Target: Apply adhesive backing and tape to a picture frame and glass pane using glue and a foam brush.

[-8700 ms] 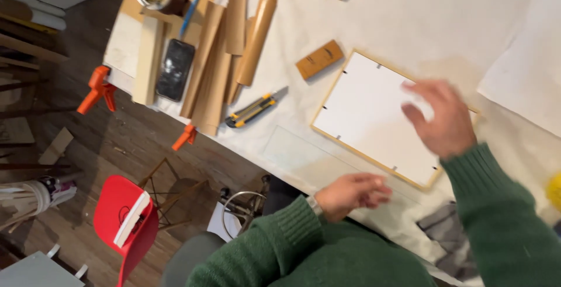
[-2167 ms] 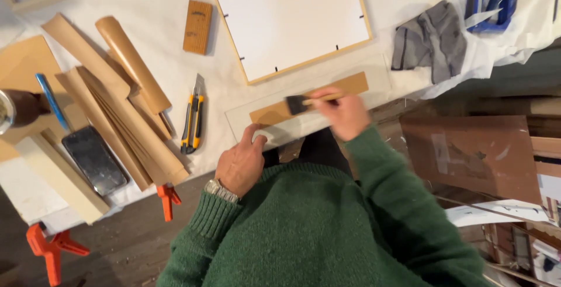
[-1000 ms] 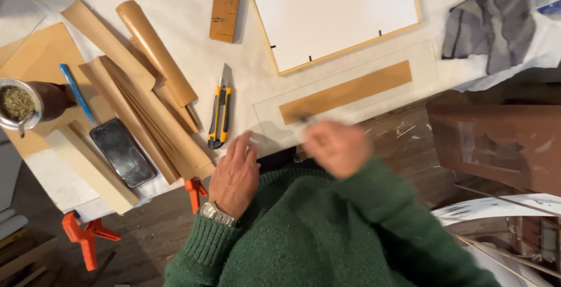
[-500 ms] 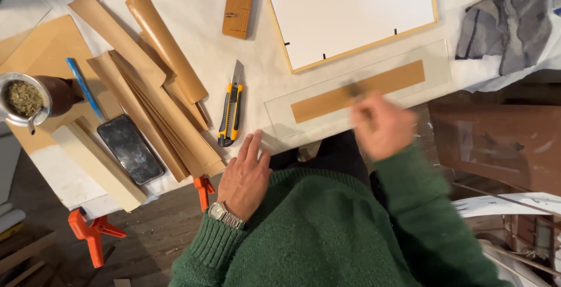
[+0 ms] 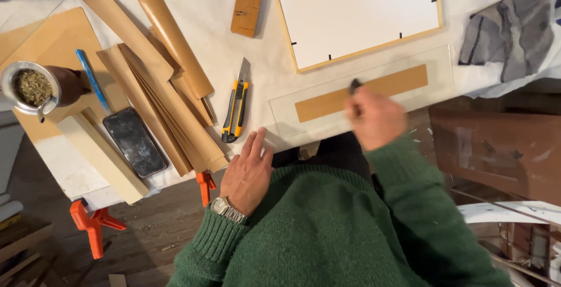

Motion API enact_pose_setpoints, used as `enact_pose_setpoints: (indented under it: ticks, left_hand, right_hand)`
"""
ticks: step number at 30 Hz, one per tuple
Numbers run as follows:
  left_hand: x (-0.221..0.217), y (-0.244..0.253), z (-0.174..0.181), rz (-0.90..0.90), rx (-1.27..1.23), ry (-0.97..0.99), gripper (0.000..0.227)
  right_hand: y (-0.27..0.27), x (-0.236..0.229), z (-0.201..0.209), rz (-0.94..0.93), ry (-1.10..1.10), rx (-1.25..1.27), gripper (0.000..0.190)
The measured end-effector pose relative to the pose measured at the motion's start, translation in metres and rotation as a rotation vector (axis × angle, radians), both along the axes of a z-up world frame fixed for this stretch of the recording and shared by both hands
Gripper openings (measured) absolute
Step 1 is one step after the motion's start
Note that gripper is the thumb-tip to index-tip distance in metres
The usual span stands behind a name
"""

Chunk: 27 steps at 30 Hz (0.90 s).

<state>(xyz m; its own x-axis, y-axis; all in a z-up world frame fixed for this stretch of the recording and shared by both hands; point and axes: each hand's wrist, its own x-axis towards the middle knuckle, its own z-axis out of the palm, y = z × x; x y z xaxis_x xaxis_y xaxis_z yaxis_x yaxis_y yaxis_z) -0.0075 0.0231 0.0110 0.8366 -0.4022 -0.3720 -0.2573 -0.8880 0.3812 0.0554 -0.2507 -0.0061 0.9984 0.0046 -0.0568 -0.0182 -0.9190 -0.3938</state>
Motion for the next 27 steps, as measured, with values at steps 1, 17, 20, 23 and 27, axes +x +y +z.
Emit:
enact_pose_setpoints:
  ticks: [1, 17, 20, 23, 27]
  left_hand:
    - [0.003, -0.002, -0.001, 0.001, -0.025, 0.014, 0.023]
    - [0.016, -0.021, 0.009, 0.000, 0.007, 0.097, 0.033]
    - [0.018, -0.026, 0.010, -0.004, 0.011, 0.117, 0.036]
    - [0.015, -0.027, 0.013, -0.005, 0.027, 0.128, 0.035]
    - [0.016, -0.034, 0.006, 0.054, 0.053, 0.092, 0.035]
  right_hand:
    - [0.013, -0.004, -0.005, 0.083, 0.029, 0.154, 0.013]
    - [-0.036, 0.000, -0.012, 0.092, 0.088, 0.237, 0.013]
    - [0.030, -0.014, -0.018, 0.284, 0.088, 0.334, 0.014]
    - [-0.024, 0.007, -0.019, -0.090, 0.198, 0.668, 0.007]
    - [-0.119, 0.013, -0.009, -0.300, -0.002, 0.125, 0.026]
